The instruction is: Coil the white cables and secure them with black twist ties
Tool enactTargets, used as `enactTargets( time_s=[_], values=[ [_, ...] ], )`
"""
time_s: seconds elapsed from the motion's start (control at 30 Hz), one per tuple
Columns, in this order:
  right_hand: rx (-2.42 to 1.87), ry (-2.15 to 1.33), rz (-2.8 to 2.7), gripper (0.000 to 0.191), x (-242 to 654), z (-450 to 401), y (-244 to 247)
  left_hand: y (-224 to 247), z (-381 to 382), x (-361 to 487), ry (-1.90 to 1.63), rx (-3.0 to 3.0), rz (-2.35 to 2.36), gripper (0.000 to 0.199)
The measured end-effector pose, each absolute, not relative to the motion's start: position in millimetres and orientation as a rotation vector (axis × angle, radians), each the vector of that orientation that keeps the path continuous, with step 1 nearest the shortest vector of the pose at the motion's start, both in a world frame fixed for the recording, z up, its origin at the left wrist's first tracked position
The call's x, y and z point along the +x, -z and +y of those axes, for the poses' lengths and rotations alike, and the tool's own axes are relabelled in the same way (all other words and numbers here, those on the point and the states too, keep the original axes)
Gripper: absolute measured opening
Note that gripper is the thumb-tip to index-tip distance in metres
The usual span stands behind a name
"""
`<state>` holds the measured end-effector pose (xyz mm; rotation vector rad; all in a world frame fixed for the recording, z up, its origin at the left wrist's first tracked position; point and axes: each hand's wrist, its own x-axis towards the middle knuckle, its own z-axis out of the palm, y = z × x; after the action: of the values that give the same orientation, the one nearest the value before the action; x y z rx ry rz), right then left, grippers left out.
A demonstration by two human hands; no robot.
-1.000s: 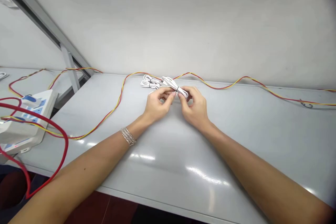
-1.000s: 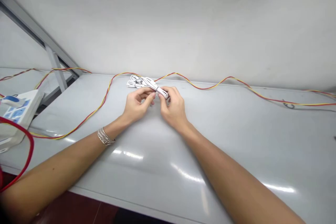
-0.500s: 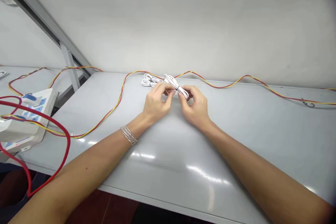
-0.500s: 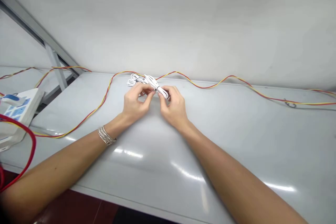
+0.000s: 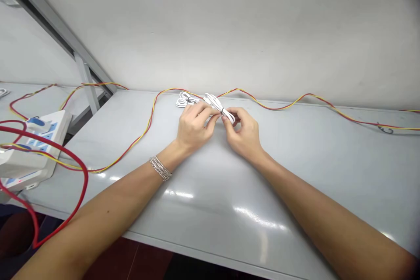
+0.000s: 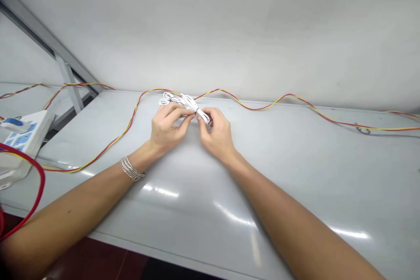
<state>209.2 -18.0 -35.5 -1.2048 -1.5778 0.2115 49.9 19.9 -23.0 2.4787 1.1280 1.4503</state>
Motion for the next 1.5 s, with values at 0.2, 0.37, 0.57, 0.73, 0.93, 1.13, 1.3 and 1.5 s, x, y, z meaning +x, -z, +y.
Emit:
enactTargets(
  time_s=[0.2, 0.37, 0.57, 0.73, 0.93, 1.13, 1.3, 1.5],
  values=[
    [-1.232, -0.241, -1.576, 0.016, 208.6, -18.5, 35.0, 22.4, 18.8, 50.6, -1.430, 2.503, 1.123, 0.018],
    [-1.238, -0.250, -1.577, 0.015, 208.1, -18.8, 34.3, 21.2, 16.3, 51.2, -1.431, 2.472, 1.128, 0.016],
    [-1.225, -0.214, -1.583, 0.013, 207.5, -19.4, 33.5, 19.6, 13.2, 52.0, -1.431, 2.433, 1.126, 0.012],
    [-1.242, -0.185, -1.589, 0.012, 208.6, -19.2, 33.0, 21.6, 11.7, 54.7, -1.469, 2.313, 1.108, 0.008],
    [-1.268, -0.232, -1.517, 0.011, 209.5, -19.1, 34.5, 26.9, 13.6, 58.2, -1.424, 2.034, 1.034, 0.011],
    [-1.266, -0.266, -1.489, 0.010, 209.0, -19.4, 34.5, 30.9, 17.4, 58.3, -1.367, 1.797, 0.997, 0.011],
    [-1.275, -0.283, -1.456, 0.009, 209.2, -18.9, 34.5, 30.7, 20.5, 58.6, -1.323, 1.606, 0.936, 0.012],
    [-1.290, -0.392, -1.409, 0.011, 211.0, -18.4, 33.7, 27.1, 21.1, 58.7, -1.250, 1.499, 0.898, 0.017]
  ],
)
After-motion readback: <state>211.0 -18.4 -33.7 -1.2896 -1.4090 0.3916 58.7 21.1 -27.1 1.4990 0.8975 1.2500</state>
